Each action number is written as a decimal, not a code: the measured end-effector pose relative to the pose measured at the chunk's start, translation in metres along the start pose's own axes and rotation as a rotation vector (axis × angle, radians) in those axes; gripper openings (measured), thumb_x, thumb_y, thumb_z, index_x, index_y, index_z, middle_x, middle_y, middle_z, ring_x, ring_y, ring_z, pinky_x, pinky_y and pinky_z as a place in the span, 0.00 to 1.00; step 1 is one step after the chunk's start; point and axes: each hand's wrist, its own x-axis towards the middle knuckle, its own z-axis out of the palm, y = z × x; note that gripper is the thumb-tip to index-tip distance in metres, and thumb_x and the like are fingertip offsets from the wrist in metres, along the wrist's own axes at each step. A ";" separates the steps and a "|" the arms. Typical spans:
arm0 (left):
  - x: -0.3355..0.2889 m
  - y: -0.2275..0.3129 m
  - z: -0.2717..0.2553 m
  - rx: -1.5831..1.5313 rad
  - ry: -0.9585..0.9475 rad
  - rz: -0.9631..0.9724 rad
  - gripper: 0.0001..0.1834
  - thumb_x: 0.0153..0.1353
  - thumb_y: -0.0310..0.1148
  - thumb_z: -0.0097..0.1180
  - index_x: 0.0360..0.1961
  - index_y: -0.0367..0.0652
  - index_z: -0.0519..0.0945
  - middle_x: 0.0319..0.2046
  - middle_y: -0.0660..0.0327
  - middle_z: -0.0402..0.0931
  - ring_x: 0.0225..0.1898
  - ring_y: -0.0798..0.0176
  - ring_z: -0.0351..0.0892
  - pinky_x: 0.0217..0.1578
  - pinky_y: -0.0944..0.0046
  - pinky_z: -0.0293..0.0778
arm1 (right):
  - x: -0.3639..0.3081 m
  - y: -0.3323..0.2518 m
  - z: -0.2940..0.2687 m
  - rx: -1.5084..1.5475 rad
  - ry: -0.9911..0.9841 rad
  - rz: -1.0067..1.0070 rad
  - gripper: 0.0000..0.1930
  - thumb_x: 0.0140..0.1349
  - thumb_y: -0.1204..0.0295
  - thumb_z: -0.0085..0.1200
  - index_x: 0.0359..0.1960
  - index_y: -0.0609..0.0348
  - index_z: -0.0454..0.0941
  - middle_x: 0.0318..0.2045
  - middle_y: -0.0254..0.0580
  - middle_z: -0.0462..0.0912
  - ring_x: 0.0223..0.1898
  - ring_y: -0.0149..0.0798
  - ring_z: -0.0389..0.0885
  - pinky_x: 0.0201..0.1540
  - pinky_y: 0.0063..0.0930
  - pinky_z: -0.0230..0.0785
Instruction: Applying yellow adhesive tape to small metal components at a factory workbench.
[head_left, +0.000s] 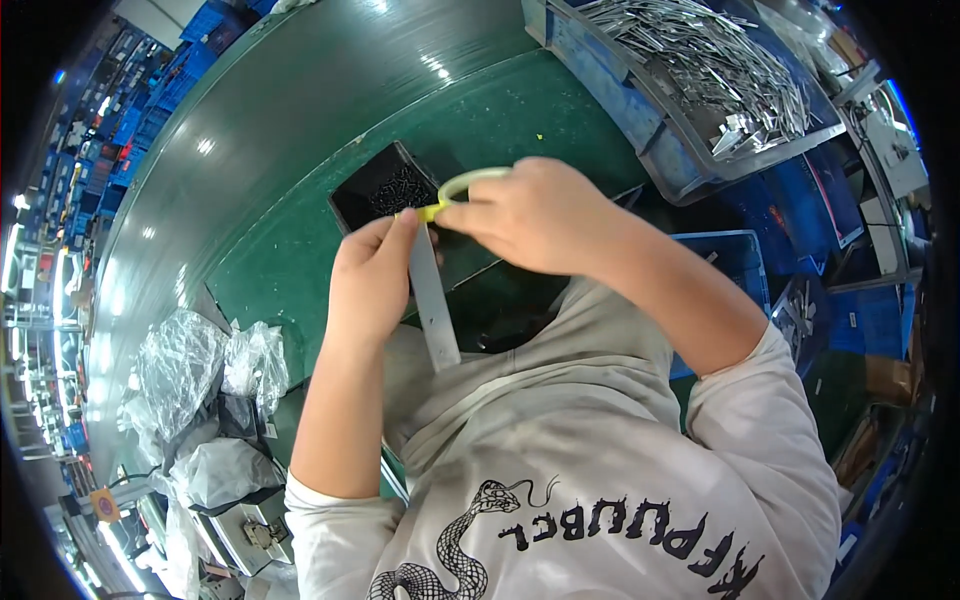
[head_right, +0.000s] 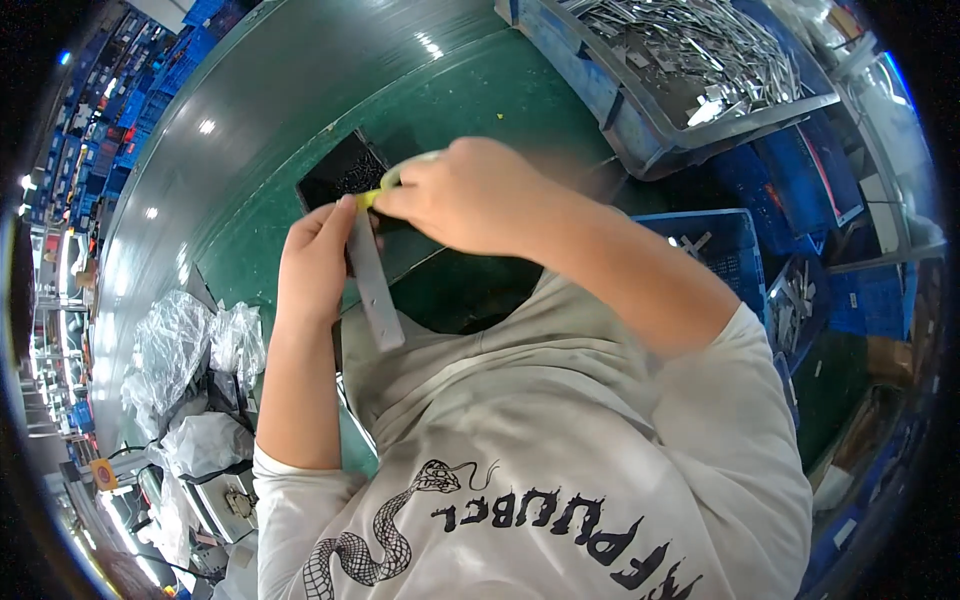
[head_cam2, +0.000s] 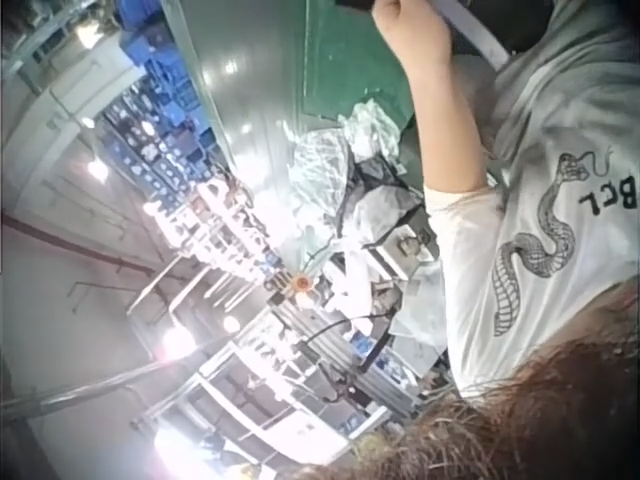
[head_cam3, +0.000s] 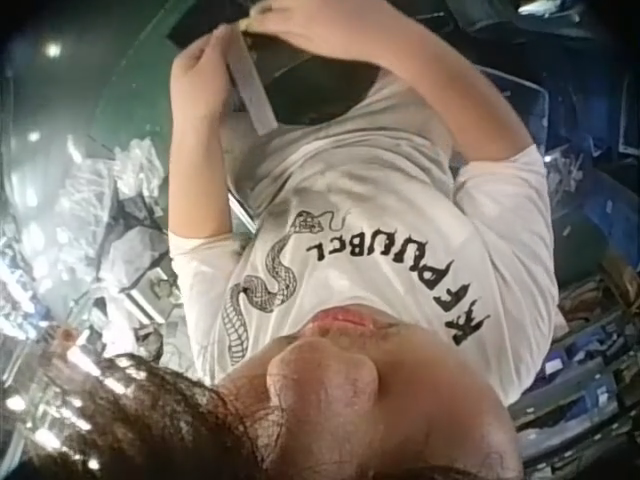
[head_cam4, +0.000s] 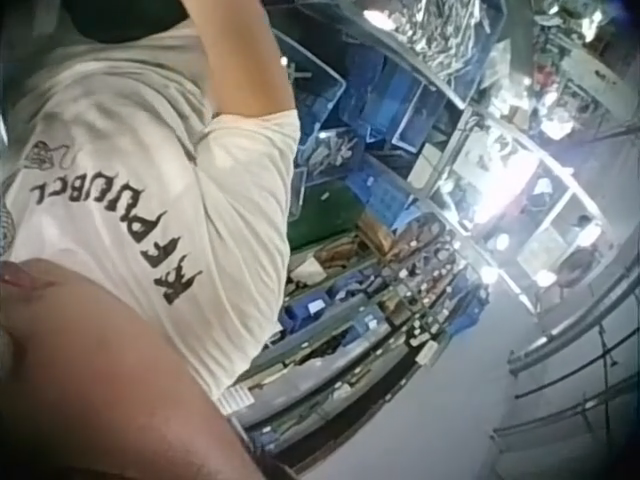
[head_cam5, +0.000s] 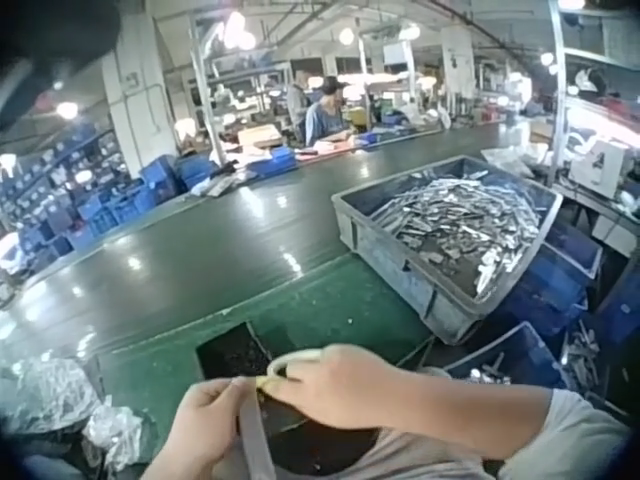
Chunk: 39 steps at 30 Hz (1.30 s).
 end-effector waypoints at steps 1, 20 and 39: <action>0.007 0.004 0.001 0.085 -0.005 0.017 0.18 0.73 0.41 0.49 0.33 0.38 0.81 0.23 0.62 0.79 0.23 0.70 0.78 0.26 0.68 0.71 | 0.005 0.008 -0.001 -0.063 -0.014 -0.013 0.14 0.59 0.67 0.59 0.47 0.44 0.82 0.29 0.31 0.79 0.24 0.40 0.79 0.28 0.34 0.70; 0.084 0.007 0.000 0.050 0.100 -0.128 0.18 0.68 0.41 0.50 0.35 0.36 0.81 0.25 0.62 0.80 0.22 0.67 0.76 0.22 0.69 0.73 | 0.048 0.065 0.042 -0.121 -0.179 0.047 0.08 0.64 0.65 0.52 0.39 0.45 0.84 0.28 0.40 0.81 0.29 0.48 0.83 0.34 0.40 0.77; 0.081 0.004 -0.003 0.024 0.095 -0.141 0.17 0.69 0.40 0.49 0.36 0.37 0.81 0.27 0.62 0.80 0.25 0.67 0.78 0.25 0.69 0.74 | 0.032 0.072 0.050 -0.071 -0.100 0.061 0.09 0.61 0.67 0.56 0.42 0.47 0.84 0.30 0.39 0.82 0.28 0.48 0.83 0.32 0.41 0.75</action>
